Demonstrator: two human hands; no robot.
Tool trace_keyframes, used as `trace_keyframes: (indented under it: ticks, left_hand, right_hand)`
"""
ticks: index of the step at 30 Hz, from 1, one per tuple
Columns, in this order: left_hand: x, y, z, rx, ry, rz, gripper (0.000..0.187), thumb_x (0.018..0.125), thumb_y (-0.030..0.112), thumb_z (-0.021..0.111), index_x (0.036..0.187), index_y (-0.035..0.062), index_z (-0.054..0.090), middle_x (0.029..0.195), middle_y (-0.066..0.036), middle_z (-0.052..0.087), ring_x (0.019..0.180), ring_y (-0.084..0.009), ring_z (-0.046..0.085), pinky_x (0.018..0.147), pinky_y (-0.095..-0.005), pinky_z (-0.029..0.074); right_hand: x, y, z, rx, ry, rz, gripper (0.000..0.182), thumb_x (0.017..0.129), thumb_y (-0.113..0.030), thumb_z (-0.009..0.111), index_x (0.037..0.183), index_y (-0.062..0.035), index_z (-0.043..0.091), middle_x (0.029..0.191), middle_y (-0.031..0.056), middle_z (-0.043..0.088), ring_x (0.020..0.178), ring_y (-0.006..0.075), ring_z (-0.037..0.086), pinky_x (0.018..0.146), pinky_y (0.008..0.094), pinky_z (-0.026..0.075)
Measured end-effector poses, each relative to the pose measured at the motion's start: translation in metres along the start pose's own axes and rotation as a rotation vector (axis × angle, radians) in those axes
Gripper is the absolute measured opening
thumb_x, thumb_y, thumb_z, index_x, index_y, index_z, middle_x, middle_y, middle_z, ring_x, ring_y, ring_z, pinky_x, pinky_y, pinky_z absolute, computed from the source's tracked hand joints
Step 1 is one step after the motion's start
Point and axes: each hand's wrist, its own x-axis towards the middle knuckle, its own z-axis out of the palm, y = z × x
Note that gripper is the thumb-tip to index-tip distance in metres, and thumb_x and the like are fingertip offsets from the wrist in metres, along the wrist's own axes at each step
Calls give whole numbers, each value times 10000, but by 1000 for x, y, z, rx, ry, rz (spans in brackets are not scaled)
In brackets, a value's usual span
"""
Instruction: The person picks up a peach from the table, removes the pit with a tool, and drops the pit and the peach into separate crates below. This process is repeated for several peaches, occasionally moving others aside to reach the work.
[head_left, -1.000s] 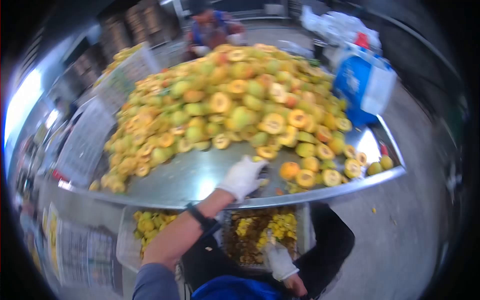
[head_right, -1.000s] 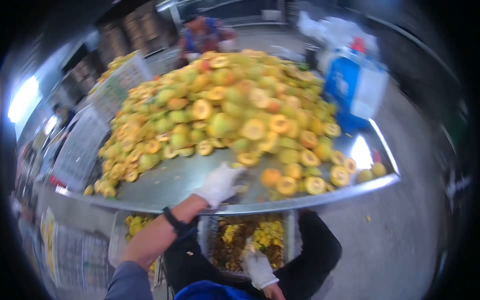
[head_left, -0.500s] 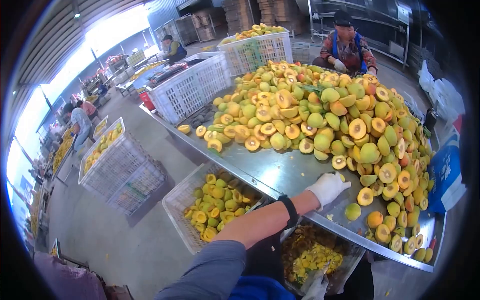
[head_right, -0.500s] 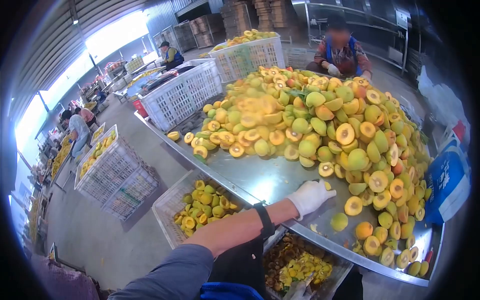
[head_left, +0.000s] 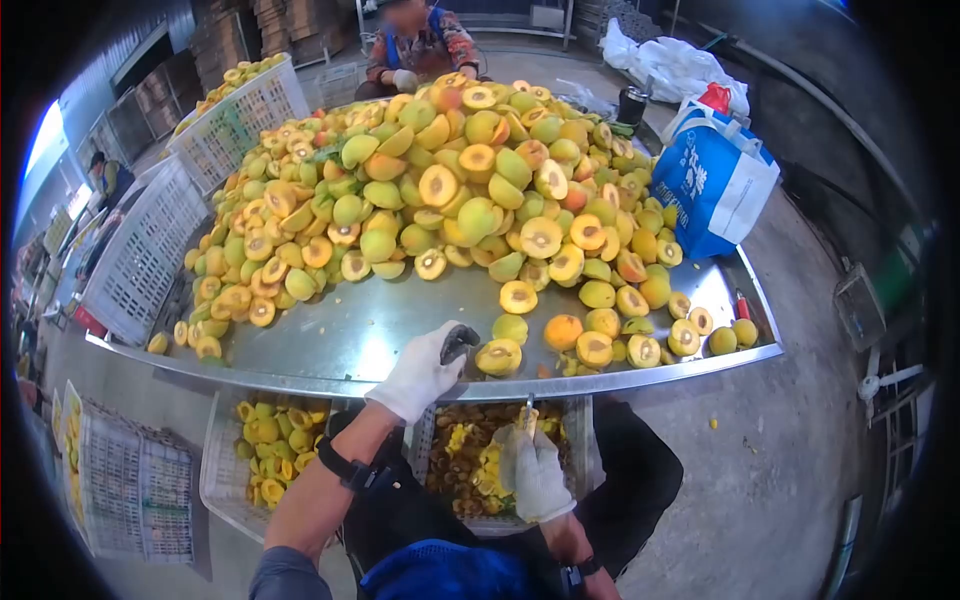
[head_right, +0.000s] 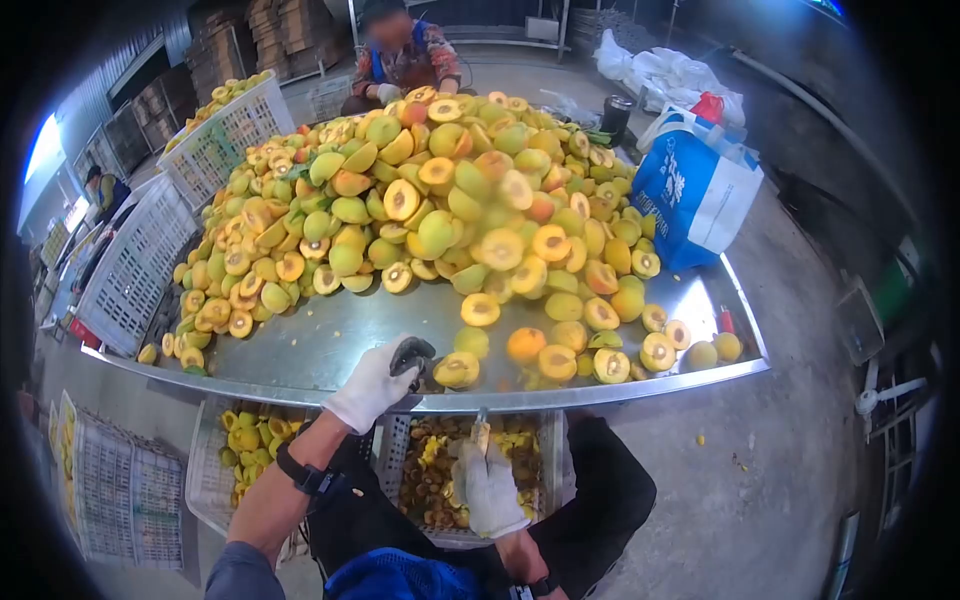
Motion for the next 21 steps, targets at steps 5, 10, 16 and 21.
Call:
trace_keyframes:
  ticks: [5,10,16,21]
  left_hand:
    - [25,10,16,123,-111,-165,390,842,220,714,1164,41,585,993,-164,685,908,-275,662,817,-350,510]
    - [40,-2,34,40,-236,-156,584,750,274,798,1200,19,527,993,-207,650,931,-331,630,835,-372,496]
    - [4,36,20,-486,-45,-47,644,742,81,760,1304,6,456,1082,-150,629,1019,-263,622,908,-348,483]
    - [-52,37,20,-804,0,38,579,824,57,683,1342,1,431,1305,-109,504,1195,-172,501,1034,-320,407]
  right_hand:
    - [-11,12,-9,56,39,97,261,993,-245,496,980,-5,595,589,5,484,451,87,421,420,247,338]
    - [-12,10,-15,87,28,89,238,988,-232,502,987,-11,589,583,-7,461,453,79,402,424,241,332]
    - [-11,-17,-7,60,-2,-16,219,991,-224,486,1018,-24,570,612,-27,450,476,65,395,436,231,331]
    - [-27,-28,3,-213,-140,-147,204,979,-215,488,1009,-25,557,639,-1,504,529,84,475,492,262,398]
